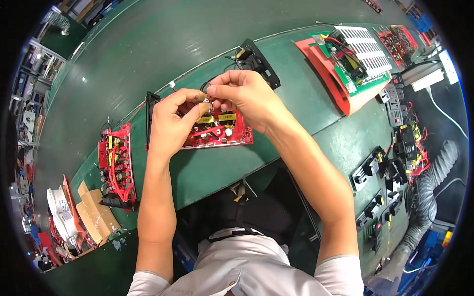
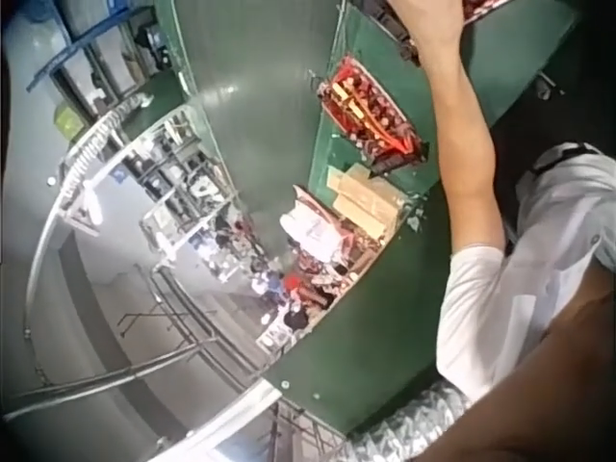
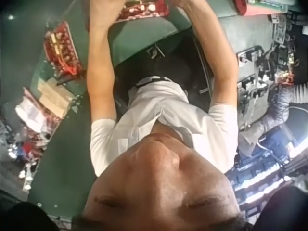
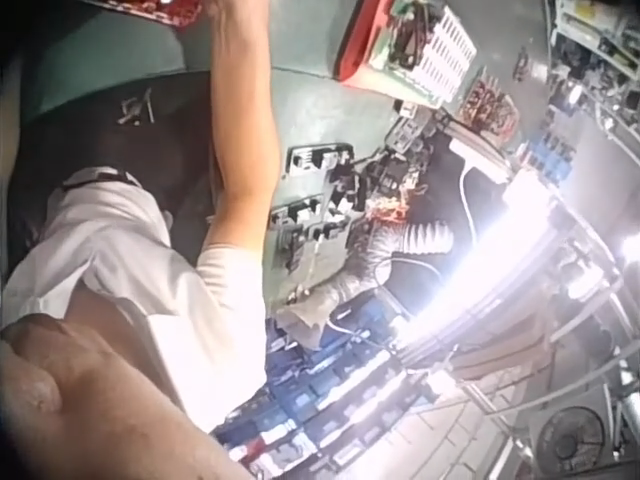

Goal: Assembling electronic components and connecting wiring on circuit boards at a factory workstation.

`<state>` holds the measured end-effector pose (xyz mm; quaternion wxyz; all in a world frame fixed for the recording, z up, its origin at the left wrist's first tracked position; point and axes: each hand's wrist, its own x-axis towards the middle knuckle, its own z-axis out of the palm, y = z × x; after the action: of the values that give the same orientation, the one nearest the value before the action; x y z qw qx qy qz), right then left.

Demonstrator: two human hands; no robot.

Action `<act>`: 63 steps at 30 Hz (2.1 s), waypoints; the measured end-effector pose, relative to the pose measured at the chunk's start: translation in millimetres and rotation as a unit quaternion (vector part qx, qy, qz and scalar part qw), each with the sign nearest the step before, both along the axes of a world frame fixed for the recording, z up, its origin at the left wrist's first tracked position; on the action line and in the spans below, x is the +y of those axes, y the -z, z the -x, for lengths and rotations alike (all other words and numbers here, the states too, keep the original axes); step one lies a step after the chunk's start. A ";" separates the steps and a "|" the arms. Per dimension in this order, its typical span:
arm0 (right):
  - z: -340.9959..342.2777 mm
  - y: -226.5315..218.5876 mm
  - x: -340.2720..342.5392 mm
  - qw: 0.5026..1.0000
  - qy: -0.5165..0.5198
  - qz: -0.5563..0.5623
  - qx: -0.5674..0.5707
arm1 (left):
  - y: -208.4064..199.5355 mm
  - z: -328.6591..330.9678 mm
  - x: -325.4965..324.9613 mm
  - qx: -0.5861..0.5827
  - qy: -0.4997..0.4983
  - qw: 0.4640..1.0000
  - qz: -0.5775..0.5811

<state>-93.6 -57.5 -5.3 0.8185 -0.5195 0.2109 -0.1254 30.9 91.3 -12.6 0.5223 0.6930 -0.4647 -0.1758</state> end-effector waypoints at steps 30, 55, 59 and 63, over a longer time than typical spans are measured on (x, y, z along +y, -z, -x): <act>9.1 -9.2 -14.8 0.969 -0.132 0.203 0.046 | 1.0 -12.5 2.7 -0.115 0.119 0.986 -0.034; 11.5 35.3 9.0 0.822 0.075 0.560 0.065 | -2.7 4.8 4.9 -0.322 0.059 0.934 -0.145; 9.4 35.2 11.2 0.824 0.083 0.557 0.064 | -0.4 3.7 4.6 -0.329 0.059 0.932 -0.139; 8.9 35.8 10.4 0.824 0.085 0.557 0.063 | 4.1 4.8 2.8 -0.315 0.047 0.943 -0.095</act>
<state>-102.6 -47.1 -41.1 0.3613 -0.8736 0.1995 -0.2578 26.1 94.2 -16.7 0.2721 0.7367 -0.6188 -0.0168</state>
